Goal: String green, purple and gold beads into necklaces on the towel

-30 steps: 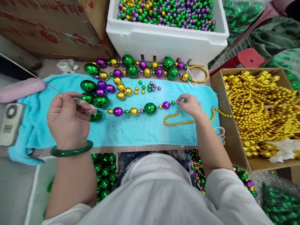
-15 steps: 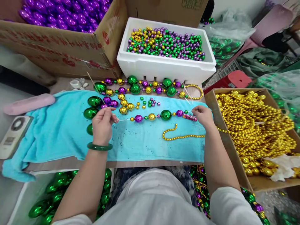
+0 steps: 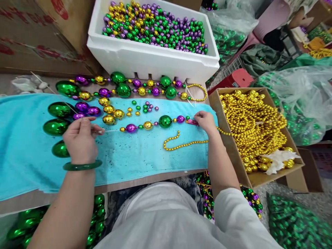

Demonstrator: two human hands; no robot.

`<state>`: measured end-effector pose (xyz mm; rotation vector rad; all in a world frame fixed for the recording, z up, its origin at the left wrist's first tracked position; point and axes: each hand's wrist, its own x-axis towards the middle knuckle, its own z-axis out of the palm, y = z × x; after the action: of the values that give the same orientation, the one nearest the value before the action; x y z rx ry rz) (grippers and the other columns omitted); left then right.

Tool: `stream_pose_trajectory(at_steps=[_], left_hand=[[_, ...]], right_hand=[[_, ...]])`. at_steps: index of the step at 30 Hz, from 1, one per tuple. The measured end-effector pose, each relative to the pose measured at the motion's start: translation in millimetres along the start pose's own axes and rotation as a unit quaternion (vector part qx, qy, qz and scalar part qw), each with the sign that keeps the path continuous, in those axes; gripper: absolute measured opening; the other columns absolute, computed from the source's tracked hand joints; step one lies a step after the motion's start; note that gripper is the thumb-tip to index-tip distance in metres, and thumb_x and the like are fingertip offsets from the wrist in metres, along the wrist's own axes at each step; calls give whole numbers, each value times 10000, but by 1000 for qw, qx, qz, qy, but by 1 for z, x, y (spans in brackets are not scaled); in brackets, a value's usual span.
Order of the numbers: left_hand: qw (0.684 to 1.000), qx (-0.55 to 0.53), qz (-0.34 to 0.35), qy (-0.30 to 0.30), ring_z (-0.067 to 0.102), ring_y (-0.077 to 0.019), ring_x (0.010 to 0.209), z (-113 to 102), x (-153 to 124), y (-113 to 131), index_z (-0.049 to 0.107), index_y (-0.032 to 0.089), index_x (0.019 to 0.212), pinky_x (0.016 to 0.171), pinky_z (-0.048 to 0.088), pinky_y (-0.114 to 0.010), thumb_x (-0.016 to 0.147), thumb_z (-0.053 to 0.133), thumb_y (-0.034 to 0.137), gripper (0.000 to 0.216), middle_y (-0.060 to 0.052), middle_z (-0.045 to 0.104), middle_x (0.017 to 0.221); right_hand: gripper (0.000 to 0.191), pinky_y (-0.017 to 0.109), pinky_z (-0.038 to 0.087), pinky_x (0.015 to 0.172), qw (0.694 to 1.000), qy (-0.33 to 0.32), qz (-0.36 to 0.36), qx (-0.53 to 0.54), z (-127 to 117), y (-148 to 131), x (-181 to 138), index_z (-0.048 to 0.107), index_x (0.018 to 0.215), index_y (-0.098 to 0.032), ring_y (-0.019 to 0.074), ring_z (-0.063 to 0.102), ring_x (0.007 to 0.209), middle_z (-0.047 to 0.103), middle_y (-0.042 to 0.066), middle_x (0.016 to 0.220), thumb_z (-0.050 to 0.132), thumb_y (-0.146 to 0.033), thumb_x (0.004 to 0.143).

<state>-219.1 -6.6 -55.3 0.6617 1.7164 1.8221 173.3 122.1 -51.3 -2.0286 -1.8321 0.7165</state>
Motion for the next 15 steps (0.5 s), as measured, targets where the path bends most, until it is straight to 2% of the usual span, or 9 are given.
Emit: stream_pose_trajectory(at_steps=[6,9,12,15], left_hand=[[1000,-2,5,-1,546,-87,438,6,-3,0,655,103,840,472,469,-197,866,525,171,149,41,580,501],[1000,-8,2,-4,552,-86,442,7,-4,2,646,90,852,481,473,-203,887,522,179,156,35,586,515],[1000,-19,-6,-6,562,-88,453,7,-5,3,645,85,854,491,475,-208,904,508,171,169,25,597,525],[1000,-25,-6,-6,577,-91,479,8,-6,2,649,99,851,500,465,-206,902,528,194,162,18,605,539]], right_hand=[[157,296,455,688,997,-11,-10,-80,-5,-5,-1,714,772,-193,181,592,686,677,35,695,562,-206,732],[172,351,476,760,990,-1,-31,-137,-7,-12,-6,717,806,-190,242,608,848,686,83,833,557,-193,743],[246,445,459,890,978,27,-135,-160,-2,-27,-14,710,955,-174,317,551,1054,652,138,1075,554,-200,767],[356,487,414,971,958,-10,-254,-130,11,-46,-22,669,1112,-171,329,510,1130,625,131,1192,530,-209,786]])
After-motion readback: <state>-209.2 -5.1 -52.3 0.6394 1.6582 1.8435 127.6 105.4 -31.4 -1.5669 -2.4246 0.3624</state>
